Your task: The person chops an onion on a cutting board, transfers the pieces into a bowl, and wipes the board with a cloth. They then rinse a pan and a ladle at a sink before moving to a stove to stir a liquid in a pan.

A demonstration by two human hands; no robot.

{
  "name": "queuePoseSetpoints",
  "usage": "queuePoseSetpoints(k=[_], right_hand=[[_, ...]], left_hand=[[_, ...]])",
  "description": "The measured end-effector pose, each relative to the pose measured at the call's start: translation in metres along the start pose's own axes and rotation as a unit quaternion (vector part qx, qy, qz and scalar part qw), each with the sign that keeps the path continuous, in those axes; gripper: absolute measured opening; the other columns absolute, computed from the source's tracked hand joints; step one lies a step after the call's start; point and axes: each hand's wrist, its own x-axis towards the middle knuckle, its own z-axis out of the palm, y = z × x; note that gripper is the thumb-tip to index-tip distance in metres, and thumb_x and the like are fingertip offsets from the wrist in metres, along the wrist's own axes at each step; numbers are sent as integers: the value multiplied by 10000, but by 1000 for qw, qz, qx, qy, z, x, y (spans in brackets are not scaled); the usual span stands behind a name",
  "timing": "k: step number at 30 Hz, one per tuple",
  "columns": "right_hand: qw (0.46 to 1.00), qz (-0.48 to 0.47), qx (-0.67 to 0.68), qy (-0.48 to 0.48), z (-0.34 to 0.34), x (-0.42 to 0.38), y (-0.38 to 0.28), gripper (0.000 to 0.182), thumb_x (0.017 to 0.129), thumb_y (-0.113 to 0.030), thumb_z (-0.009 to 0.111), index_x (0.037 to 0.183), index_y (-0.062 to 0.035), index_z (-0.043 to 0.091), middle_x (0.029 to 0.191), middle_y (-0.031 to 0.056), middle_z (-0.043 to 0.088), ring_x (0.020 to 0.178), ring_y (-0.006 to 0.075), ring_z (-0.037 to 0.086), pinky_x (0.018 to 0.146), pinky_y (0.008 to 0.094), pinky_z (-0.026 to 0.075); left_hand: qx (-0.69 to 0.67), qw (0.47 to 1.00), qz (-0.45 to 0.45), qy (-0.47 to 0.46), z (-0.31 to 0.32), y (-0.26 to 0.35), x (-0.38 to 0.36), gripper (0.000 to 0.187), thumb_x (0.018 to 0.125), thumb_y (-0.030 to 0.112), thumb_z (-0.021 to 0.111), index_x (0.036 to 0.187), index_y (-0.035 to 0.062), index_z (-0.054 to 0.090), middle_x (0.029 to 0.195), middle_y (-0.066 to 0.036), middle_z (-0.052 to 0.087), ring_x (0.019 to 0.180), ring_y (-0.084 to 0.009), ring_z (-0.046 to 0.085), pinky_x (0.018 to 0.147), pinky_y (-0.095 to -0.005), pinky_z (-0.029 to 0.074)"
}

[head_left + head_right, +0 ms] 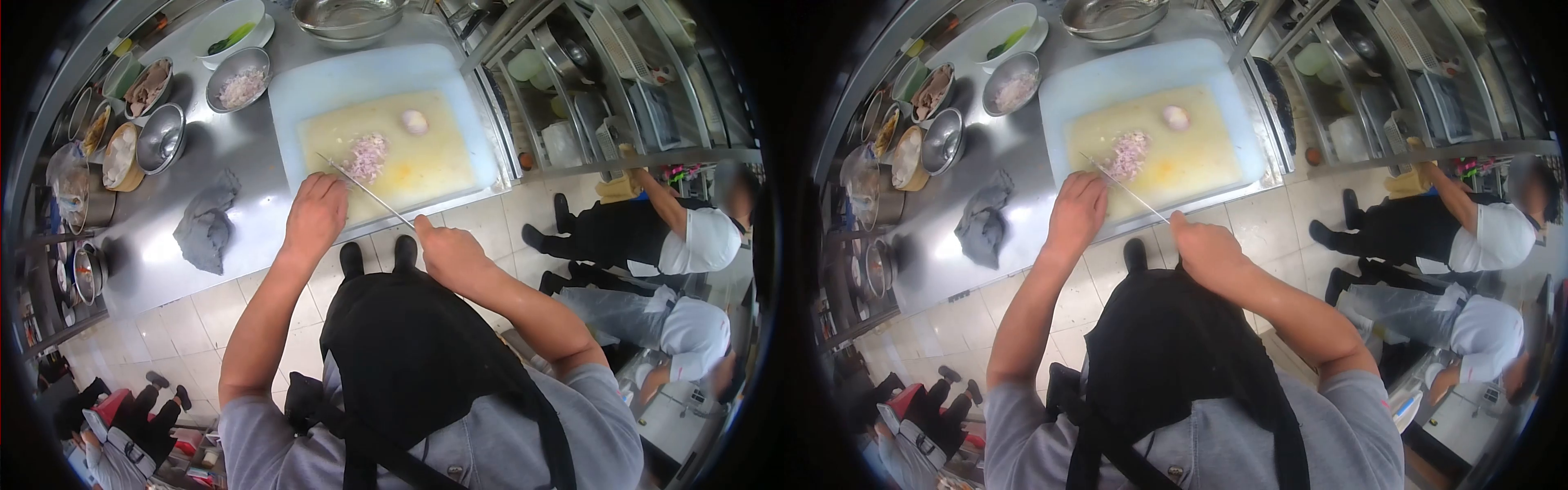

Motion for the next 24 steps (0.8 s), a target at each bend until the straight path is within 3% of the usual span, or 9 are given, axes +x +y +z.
queuePoseSetpoints(k=[3,14,24], right_hand=[[1000,9,-6,-14,-3,-3,-3,301,795,47,545,1088,54,475,752,231,668,753,448,672,681,534,532],[999,16,11,-51,6,-1,-1,316,790,38,573,1088,60,471,781,244,680,791,445,685,701,536,536],[999,-5,18,-32,5,2,-1,271,788,41,548,1046,64,470,733,281,658,733,464,679,695,551,541]], left_hand=[[-9,999,-12,-31,0,1,3,110,804,-15,664,914,-8,660,983,-149,666,998,-341,618,896,-416,518],[-22,998,-51,-2,5,4,-1,74,817,-11,689,884,0,661,958,-147,668,982,-341,623,892,-417,519],[7,1000,-23,0,-5,5,-3,86,815,-2,682,901,3,676,997,-142,683,1015,-334,629,921,-407,517]])
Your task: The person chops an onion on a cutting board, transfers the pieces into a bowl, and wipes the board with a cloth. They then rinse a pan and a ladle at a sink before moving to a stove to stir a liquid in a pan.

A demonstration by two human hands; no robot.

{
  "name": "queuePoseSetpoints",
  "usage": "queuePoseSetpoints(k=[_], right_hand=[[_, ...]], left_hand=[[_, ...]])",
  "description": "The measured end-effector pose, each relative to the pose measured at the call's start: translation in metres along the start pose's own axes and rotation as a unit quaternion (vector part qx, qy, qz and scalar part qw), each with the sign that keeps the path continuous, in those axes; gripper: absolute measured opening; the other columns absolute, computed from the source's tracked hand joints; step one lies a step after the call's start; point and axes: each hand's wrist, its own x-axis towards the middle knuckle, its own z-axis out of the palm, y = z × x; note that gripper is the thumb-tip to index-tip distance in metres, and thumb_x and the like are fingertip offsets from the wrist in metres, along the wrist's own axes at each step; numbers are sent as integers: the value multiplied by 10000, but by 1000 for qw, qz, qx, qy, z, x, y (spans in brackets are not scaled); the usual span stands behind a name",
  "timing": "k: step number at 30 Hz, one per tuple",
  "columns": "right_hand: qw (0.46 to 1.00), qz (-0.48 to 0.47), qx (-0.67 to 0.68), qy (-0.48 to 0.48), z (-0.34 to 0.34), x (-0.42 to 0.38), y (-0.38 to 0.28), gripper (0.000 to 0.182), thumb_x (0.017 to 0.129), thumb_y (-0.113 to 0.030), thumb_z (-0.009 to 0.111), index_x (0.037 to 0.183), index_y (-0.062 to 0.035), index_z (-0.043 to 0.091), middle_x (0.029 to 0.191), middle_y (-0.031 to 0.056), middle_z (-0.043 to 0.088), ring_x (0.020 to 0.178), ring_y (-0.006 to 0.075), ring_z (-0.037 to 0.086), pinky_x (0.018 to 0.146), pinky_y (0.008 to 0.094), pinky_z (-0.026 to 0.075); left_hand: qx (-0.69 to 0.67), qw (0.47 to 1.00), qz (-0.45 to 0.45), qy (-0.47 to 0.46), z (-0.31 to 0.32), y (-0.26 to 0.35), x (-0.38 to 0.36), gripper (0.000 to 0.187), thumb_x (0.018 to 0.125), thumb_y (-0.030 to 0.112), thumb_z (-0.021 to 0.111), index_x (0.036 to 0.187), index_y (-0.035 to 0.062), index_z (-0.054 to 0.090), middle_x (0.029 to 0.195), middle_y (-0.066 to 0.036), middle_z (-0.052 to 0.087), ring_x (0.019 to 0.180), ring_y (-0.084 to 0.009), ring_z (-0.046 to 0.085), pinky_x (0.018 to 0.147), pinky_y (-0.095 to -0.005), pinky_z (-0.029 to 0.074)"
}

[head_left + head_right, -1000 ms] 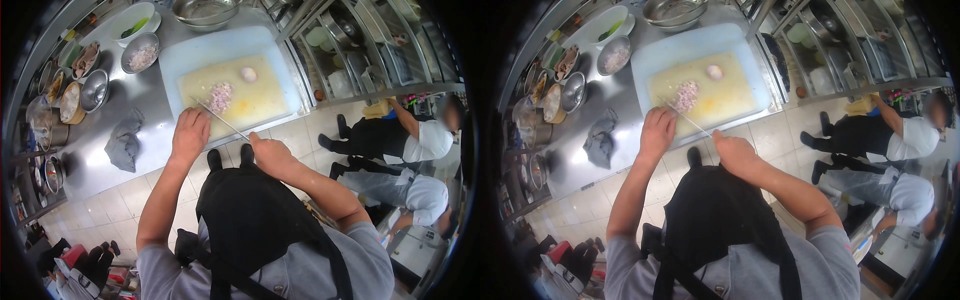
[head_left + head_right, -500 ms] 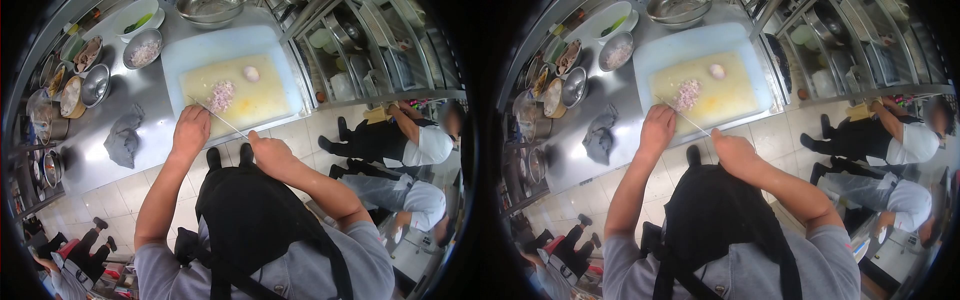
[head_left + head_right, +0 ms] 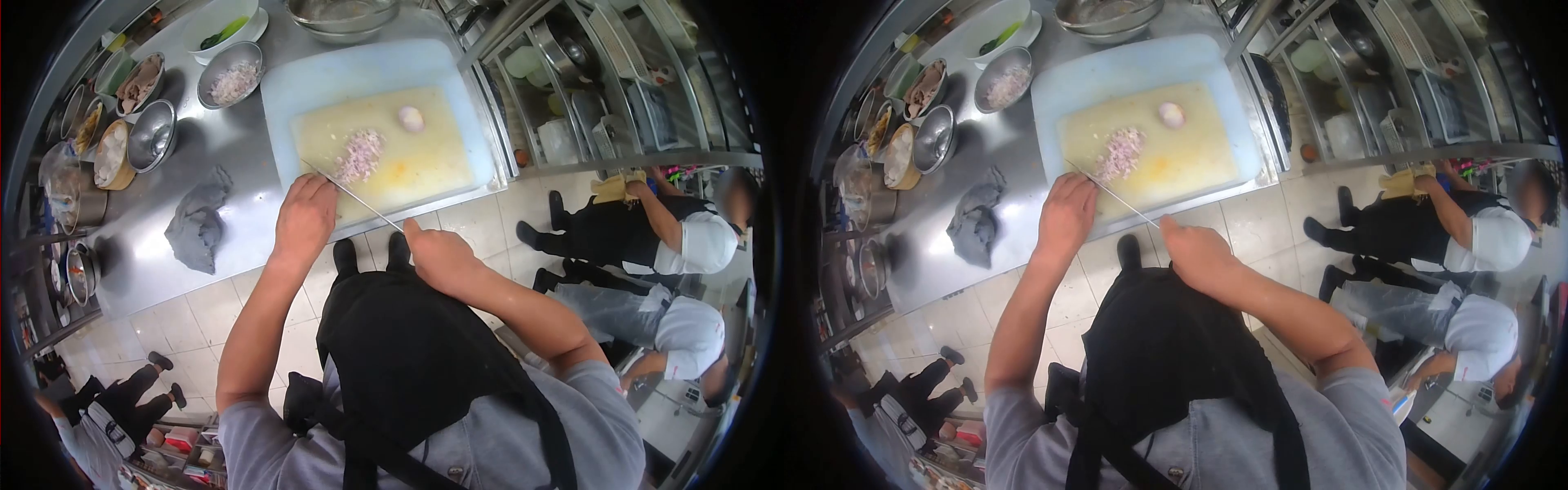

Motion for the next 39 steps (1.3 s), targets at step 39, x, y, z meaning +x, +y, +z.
queuePoseSetpoints(k=[39], right_hand=[[1000,8,10,-8,1,2,-17,232,841,4,557,1039,65,452,742,274,659,741,476,668,691,557,534]], left_hand=[[-53,997,-47,-9,3,-12,-9,59,867,-2,662,913,-1,624,911,-167,666,953,-360,632,846,-439,527]])
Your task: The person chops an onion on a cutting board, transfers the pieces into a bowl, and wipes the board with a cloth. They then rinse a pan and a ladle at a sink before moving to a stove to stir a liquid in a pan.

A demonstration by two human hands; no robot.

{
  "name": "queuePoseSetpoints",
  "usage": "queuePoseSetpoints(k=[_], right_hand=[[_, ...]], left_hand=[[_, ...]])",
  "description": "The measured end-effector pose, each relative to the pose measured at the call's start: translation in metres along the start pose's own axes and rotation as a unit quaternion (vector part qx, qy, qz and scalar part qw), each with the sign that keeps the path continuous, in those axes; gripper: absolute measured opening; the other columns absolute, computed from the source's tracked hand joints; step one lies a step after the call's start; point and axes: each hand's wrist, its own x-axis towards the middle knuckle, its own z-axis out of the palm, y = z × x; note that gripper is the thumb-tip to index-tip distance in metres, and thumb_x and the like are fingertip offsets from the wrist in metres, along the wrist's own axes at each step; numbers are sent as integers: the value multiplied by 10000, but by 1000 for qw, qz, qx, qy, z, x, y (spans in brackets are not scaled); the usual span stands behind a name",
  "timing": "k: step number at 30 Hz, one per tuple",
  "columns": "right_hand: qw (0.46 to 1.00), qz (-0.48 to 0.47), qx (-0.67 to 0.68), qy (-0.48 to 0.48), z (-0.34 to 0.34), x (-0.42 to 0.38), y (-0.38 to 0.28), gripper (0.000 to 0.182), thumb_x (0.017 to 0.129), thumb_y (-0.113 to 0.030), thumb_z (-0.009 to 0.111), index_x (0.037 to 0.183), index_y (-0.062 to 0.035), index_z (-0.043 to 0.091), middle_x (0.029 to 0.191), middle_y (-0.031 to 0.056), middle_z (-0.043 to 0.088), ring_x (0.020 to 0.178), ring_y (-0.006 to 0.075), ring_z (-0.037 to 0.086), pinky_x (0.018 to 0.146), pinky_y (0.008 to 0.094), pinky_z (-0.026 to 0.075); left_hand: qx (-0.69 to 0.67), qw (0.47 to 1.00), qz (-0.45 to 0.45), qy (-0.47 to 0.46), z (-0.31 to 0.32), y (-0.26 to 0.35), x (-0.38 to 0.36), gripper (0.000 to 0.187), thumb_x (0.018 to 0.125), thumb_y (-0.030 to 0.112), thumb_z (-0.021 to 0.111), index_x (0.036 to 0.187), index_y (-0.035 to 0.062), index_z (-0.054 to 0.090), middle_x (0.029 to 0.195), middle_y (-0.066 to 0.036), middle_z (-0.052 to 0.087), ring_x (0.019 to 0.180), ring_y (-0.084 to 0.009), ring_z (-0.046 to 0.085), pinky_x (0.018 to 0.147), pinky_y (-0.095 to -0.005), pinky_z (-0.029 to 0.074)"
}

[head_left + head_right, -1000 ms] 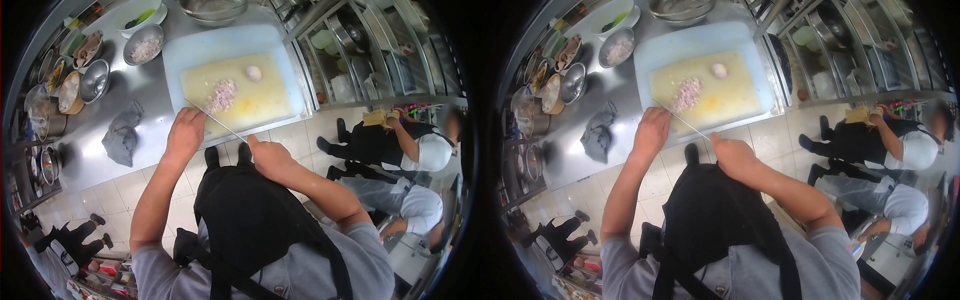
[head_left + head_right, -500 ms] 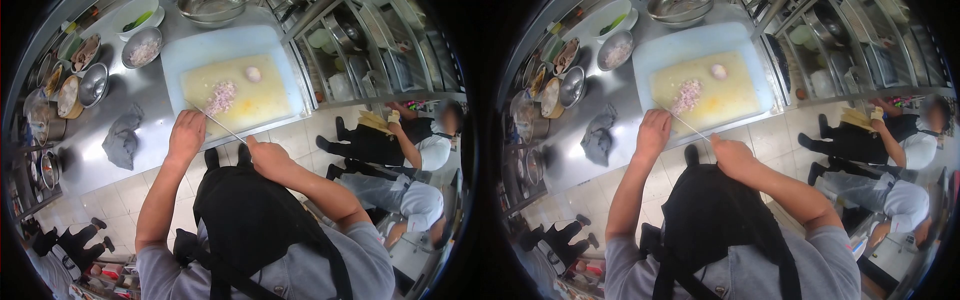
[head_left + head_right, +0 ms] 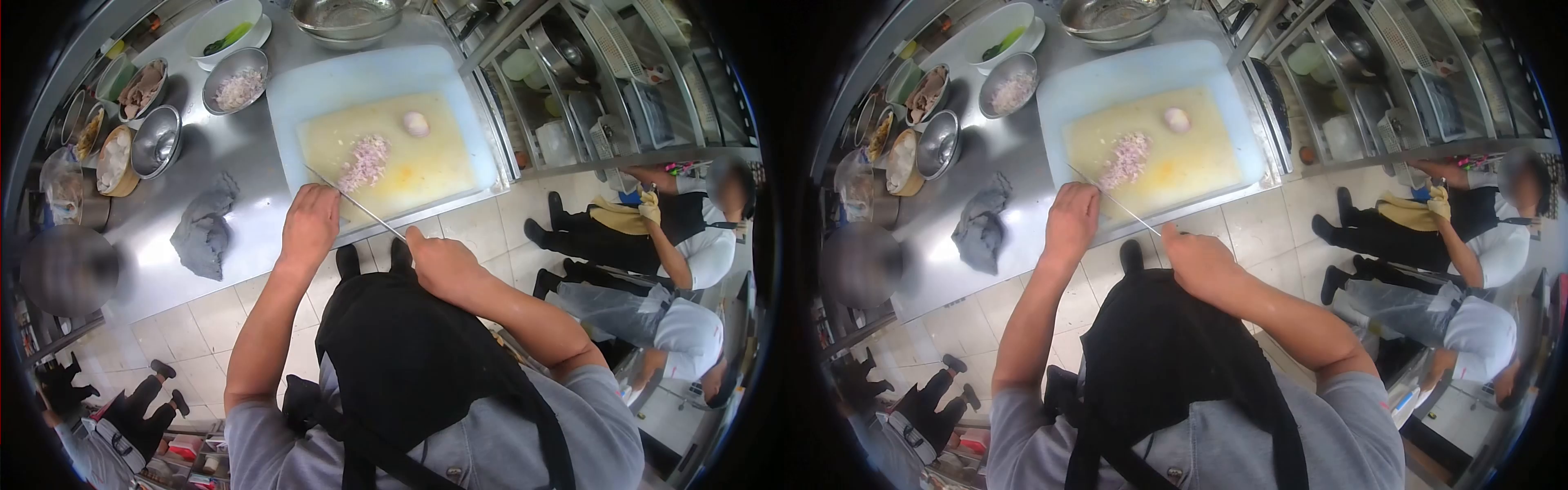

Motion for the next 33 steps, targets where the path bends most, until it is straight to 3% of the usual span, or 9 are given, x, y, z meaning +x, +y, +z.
queuePoseSetpoints(k=[6,8,16,19,22,23,25,26,33], right_hand=[[1000,3,2,16,-1,2,4,266,845,-23,557,1078,61,459,763,279,659,763,477,663,711,566,522],[998,-12,0,56,-10,-8,13,355,808,12,562,1155,53,502,796,228,686,766,434,685,693,549,534],[984,18,-152,87,-45,-4,77,454,824,-20,553,1274,-24,500,858,230,692,813,422,686,700,535,534],[978,1,-164,127,-57,-10,95,431,832,-35,558,1260,-15,520,893,243,697,827,443,682,722,542,534],[975,21,-186,116,-70,-4,100,421,844,-48,560,1263,-14,539,905,243,698,849,446,684,748,549,531],[974,0,-193,120,-71,0,108,412,842,-43,560,1253,-17,532,903,247,696,854,450,682,753,553,528],[971,-33,-203,121,-69,3,122,404,841,-37,560,1243,-21,525,901,250,693,858,455,679,758,557,525],[971,-33,-200,125,-70,4,130,396,837,-27,562,1229,-26,513,905,256,691,866,462,675,764,562,520],[971,-11,-194,136,-83,5,130,376,837,-27,587,1198,-54,485,954,267,687,924,484,655,792,570,500]], left_hand=[[4,1000,14,4,5,-5,0,69,852,-3,653,918,4,633,909,-161,668,959,-360,637,857,-433,532],[53,995,77,28,18,-13,0,107,818,6,645,925,17,641,905,-154,666,936,-357,633,845,-435,533],[17,997,-15,74,9,24,12,107,802,29,611,900,45,651,893,-130,642,889,-352,601,809,-440,520],[141,983,-50,107,-28,10,1,110,794,42,626,899,52,660,909,-113,639,918,-338,596,822,-444,511],[353,902,-189,159,-74,-43,-27,131,859,129,608,949,68,681,1011,-104,658,979,-333,594,870,-473,487],[377,884,-220,168,-82,-61,-45,131,859,129,608,949,68,681,1011,-104,658,979,-333,594,870,-473,487],[345,824,-417,168,-83,-88,-71,183,881,169,607,1014,73,690,1063,-101,649,1036,-326,585,920,-469,474],[350,812,-433,173,-76,-83,-77,183,881,169,607,1014,73,690,1063,-101,649,1036,-326,585,920,-469,474],[317,882,-332,105,-49,-38,-60,224,817,153,629,1009,65,704,1100,-125,641,1106,-369,548,970,-502,445]])
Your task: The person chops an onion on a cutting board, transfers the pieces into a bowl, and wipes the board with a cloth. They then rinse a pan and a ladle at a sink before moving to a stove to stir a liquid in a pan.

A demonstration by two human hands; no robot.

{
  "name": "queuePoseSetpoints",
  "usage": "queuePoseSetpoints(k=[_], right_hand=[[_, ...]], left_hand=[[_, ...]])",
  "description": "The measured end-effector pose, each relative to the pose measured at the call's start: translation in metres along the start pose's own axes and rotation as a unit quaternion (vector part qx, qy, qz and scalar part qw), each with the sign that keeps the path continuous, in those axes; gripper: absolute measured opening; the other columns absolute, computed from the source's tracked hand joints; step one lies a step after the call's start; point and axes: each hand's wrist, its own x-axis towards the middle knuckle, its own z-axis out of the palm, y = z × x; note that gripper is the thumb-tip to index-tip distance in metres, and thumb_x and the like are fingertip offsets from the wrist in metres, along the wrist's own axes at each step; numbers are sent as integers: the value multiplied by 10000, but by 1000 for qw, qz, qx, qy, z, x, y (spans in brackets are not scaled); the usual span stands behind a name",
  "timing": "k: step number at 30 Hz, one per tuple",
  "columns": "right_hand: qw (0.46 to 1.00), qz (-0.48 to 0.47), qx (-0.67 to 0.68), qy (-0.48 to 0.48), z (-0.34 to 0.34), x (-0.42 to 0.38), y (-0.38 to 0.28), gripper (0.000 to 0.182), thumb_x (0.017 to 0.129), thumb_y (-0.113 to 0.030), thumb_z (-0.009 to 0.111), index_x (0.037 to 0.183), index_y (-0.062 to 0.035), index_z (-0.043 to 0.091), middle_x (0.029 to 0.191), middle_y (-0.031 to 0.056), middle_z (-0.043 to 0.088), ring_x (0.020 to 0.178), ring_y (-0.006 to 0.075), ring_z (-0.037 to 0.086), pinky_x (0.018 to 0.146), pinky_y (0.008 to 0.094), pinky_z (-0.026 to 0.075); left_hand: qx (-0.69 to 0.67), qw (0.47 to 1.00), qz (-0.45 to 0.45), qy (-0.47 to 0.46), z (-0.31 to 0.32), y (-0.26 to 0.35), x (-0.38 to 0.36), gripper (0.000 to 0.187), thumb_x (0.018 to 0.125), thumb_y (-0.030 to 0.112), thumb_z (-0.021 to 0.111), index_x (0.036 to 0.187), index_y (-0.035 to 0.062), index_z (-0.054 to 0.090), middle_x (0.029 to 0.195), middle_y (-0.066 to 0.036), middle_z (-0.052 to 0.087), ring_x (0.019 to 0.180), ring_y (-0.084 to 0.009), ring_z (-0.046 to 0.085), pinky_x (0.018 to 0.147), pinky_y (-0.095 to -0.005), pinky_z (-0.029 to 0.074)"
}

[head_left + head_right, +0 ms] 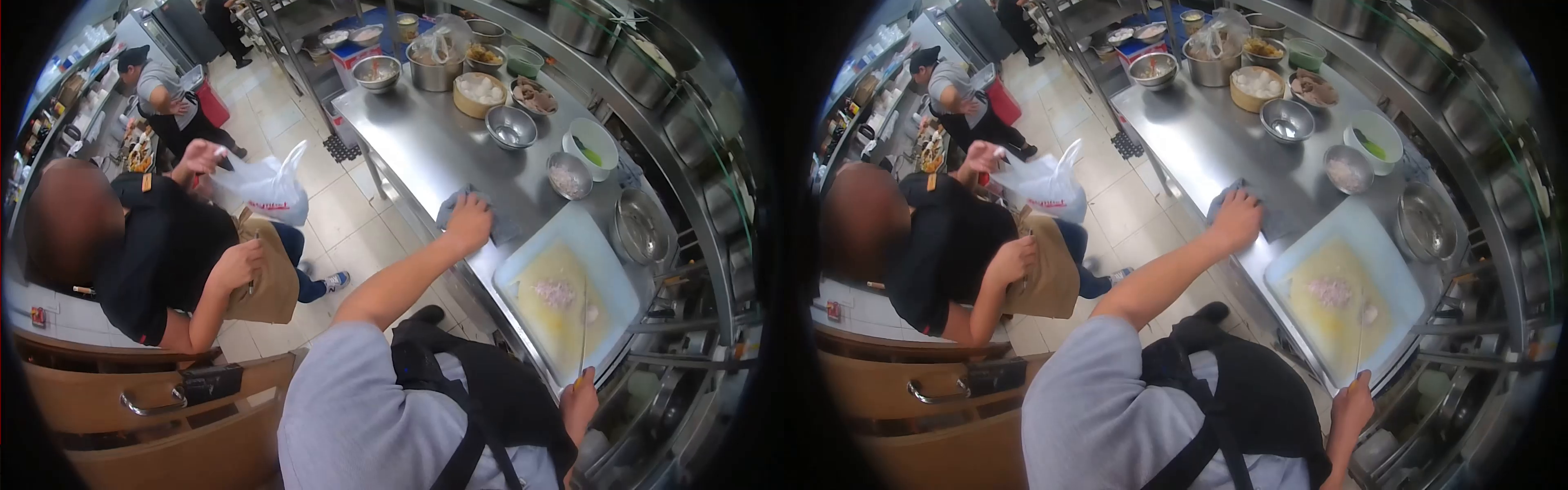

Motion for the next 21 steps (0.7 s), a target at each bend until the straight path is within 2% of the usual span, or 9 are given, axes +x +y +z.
queuePoseSetpoints(k=[2,4,7,8,10,11,15,16,21], right_hand=[[1000,15,-4,-2,-3,0,-7,374,839,-31,590,1197,-58,487,956,266,687,925,485,654,794,567,499],[1000,27,-5,-3,-2,0,-14,362,841,-30,589,1189,-60,492,959,265,685,920,489,650,792,564,497],[999,37,19,19,-3,-4,-25,303,857,-44,567,1147,-70,484,909,292,667,899,511,632,779,589,468],[998,50,16,23,-7,-6,-31,302,857,-44,567,1147,-70,484,909,292,667,899,511,632,779,589,468],[998,67,7,4,-13,-9,-45,295,859,-33,575,1141,-53,492,952,279,673,919,502,640,785,567,490],[998,67,18,15,-13,-11,-48,278,865,-35,569,1130,-47,488,927,290,664,909,510,634,781,572,488],[995,95,28,23,-9,-9,-59,283,864,-30,566,1136,-43,488,912,298,658,896,516,630,772,577,488],[996,74,32,36,-7,-6,-58,286,862,-27,563,1138,-40,489,908,299,657,891,514,631,764,577,490],[996,70,29,47,-28,12,-74,300,838,-1,557,1129,-37,492,903,292,662,895,505,634,777,582,484]], left_hand=[[-8,998,29,-55,-27,22,33,348,778,151,636,1108,50,685,1063,-132,646,1107,-354,566,968,-482,450],[-78,995,66,2,-3,42,68,427,815,160,630,1228,52,637,1080,-158,673,1091,-345,620,926,-463,486],[-148,986,58,-55,13,71,122,474,864,172,618,1325,70,577,1068,-169,711,1025,-334,683,857,-453,529],[-157,984,69,-56,17,75,135,474,864,172,618,1325,70,577,1068,-169,711,1025,-334,683,857,-453,529],[-158,982,34,-100,39,79,155,303,884,106,569,1172,61,654,989,-160,748,944,-336,724,816,-473,543],[-146,986,52,-64,57,77,161,292,891,106,549,1159,59,653,914,-128,757,865,-330,732,794,-480,546],[-157,983,84,-53,66,68,165,274,907,114,520,1136,49,655,933,-153,753,874,-339,727,798,-479,541],[-153,984,80,-54,63,68,161,286,911,123,512,1152,47,649,935,-160,752,881,-342,723,796,-476,540],[-138,979,111,-100,52,51,109,338,904,142,521,1211,43,622,942,-175,748,910,-348,713,796,-464,535]])
